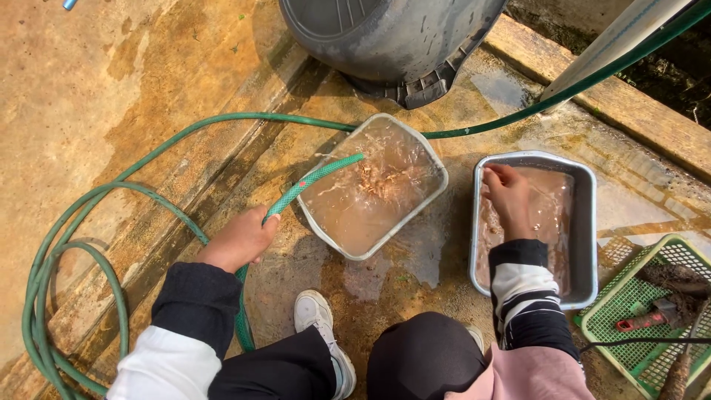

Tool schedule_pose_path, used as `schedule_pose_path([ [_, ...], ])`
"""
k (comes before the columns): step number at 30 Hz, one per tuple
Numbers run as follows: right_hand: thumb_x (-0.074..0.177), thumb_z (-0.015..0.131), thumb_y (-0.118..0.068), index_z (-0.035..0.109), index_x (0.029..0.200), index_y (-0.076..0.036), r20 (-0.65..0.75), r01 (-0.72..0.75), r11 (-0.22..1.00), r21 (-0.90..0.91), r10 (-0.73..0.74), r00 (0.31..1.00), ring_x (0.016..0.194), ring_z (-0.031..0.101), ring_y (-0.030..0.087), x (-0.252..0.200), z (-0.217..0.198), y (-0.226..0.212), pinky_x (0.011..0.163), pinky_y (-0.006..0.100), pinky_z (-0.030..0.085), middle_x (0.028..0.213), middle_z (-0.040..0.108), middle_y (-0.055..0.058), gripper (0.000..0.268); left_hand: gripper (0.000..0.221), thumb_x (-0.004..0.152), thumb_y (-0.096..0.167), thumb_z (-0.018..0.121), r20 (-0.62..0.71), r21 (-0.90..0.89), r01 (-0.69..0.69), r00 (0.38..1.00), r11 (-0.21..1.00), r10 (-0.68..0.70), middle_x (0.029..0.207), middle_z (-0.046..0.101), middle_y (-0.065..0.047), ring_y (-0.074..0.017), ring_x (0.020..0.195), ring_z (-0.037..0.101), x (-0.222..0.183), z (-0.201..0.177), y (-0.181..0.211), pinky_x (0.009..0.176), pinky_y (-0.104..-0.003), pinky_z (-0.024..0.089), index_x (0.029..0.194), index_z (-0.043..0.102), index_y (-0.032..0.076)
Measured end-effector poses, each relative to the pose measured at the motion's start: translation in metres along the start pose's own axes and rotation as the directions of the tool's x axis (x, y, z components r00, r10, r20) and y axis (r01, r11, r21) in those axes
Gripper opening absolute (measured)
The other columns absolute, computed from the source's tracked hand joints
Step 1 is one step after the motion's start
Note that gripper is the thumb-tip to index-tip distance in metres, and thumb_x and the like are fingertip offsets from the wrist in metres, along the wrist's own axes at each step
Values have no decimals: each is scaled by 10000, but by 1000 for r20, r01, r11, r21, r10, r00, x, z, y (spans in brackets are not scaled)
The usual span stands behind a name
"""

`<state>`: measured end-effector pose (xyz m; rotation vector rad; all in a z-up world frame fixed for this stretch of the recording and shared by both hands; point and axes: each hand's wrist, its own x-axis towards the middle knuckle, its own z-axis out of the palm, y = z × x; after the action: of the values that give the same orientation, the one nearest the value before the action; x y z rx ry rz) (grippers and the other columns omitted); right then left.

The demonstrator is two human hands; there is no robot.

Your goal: Washing and cleaning harvested roots in basins using a water hose.

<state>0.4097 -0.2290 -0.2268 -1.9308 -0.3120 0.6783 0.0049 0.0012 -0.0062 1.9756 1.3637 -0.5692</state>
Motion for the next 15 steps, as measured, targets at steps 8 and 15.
schedule_pose_path([
  [8, 950, 670, -456, 534, 1472, -243, -65, -96, 787, -610, 71, 995, 1250, 587, 405, 32, -41, 111, 1088, 528, 466, 1366, 606, 252, 580, 388, 1070, 364, 379, 21, 11, 24, 999, 1000, -25, 579, 498, -29, -169, 446, 506, 1, 2, 8, 516, -394, 499, 1032, 581, 35],
  [15, 977, 574, -373, 457, 1556, -267, 175, 191, 570, -799, -83, 981, 1415, 315, 501, 34, -6, 189, 1139, 568, 314, 1521, 432, 237, 600, 342, 1060, 373, 375, 23, 38, 49, 998, 998, -50, 573, 489, -49, -180, 452, 505, -1, 1, 24, 532, -408, 495, 1047, 558, 84],
])
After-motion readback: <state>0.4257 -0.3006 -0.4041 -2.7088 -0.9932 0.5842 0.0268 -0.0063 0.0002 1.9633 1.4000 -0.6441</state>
